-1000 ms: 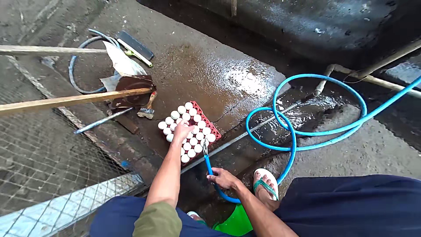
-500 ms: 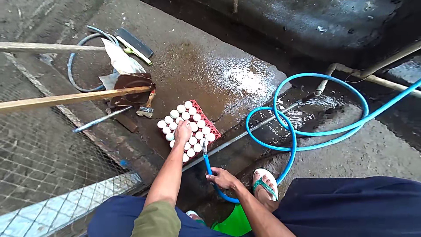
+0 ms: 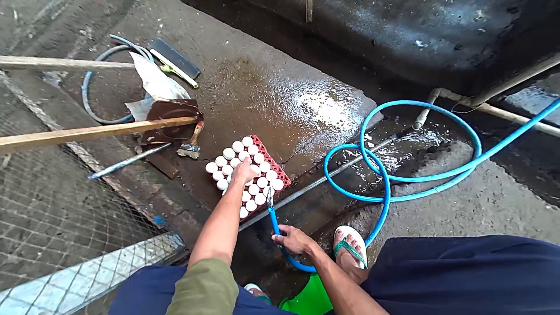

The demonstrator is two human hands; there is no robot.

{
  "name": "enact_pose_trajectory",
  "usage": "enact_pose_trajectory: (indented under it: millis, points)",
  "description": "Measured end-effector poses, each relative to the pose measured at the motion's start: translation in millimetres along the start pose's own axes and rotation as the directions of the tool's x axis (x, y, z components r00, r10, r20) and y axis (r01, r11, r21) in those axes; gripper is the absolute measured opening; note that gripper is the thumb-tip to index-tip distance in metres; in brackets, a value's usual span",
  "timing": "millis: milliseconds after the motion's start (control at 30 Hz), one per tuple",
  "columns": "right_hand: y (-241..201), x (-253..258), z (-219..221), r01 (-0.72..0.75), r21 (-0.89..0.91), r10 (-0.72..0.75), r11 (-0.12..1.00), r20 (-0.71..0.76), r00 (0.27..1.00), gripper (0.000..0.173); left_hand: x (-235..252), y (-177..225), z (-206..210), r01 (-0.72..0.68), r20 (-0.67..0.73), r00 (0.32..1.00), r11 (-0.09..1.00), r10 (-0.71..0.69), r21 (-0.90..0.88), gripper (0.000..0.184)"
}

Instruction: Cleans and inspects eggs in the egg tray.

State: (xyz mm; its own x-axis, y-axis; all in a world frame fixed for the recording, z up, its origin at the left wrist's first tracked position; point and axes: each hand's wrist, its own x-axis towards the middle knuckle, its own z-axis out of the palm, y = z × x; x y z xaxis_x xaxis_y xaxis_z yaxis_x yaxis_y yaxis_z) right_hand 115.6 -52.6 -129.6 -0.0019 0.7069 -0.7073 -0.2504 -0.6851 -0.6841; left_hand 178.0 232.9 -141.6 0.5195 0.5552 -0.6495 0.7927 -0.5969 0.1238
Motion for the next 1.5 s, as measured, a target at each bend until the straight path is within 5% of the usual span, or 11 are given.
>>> enact_pose_trajectory:
  millis: [233, 500, 667, 800, 867, 967, 1033, 1233, 1433, 1500]
  points:
    - [1.3, 2.6, 0.0, -0.004, 0.006, 0.004, 1.0, 0.012, 1.0, 0.036, 4.7, 1.8, -2.0, 0.056, 0.029, 0.998, 0.994, -0.059, 0.092, 0.07]
    - [2.9, 5.0, 1.5, -0.002, 0.003, 0.002, 1.0, 0.014, 1.0, 0.036, 0.6, 3.8, -2.2, 0.06, -0.238, 0.97, 0.998, -0.055, 0.017, 0.079]
    - [1.2, 3.4, -1.0, -0.009, 0.001, 0.009, 1.0, 0.005, 1.0, 0.036, 5.1, 9.6, 5.0, 0.073, -0.248, 0.967, 0.994, -0.05, 0.085, 0.077]
    - [2.5, 5.2, -0.7, -0.008, -0.004, 0.008, 1.0, 0.009, 1.0, 0.036, -0.6, -1.6, 1.0, 0.092, -0.282, 0.951, 0.988, -0.125, -0.126, 0.066]
    - [0.7, 7.5, -0.8, 0.005, -0.013, -0.005, 1.0, 0.011, 1.0, 0.035, -15.1, -10.2, -4.5, 0.07, -0.279, 0.937, 0.897, -0.209, -0.436, 0.055]
    - [-2.5, 10.7, 2.7, 0.007, -0.045, -0.006, 0.999, 0.032, 0.999, 0.036, -44.2, -25.0, 8.2, 0.065, -0.031, 0.968, 0.365, -0.25, -0.929, 0.05]
    - [-6.6, 12.2, 5.0, 0.003, -0.079, 0.001, 0.997, 0.046, 0.999, 0.036, -62.1, -34.1, 24.9, 0.019, -0.001, 0.981, 0.104, -0.192, -0.994, 0.044]
    - [-16.8, 18.7, 5.9, -0.016, -0.205, 0.028, 0.979, 0.059, 0.998, 0.038, -123.0, -36.6, 78.0, -0.038, -0.034, 0.997, -0.047, -0.072, -0.998, 0.041]
    - [-23.6, 19.2, 24.2, -0.059, -0.395, 0.107, 0.917, 0.1, 0.989, 0.048, -179.8, -23.6, 99.3, -0.028, -0.021, 0.994, -0.055, -0.111, -0.998, 0.043]
    - [-33.9, 12.5, 23.4, -0.14, -0.437, 0.149, 0.888, -0.015, 0.989, 0.047, -195.1, -29.5, 98.2, -0.057, -0.053, 0.994, -0.043, -0.101, -0.997, 0.039]
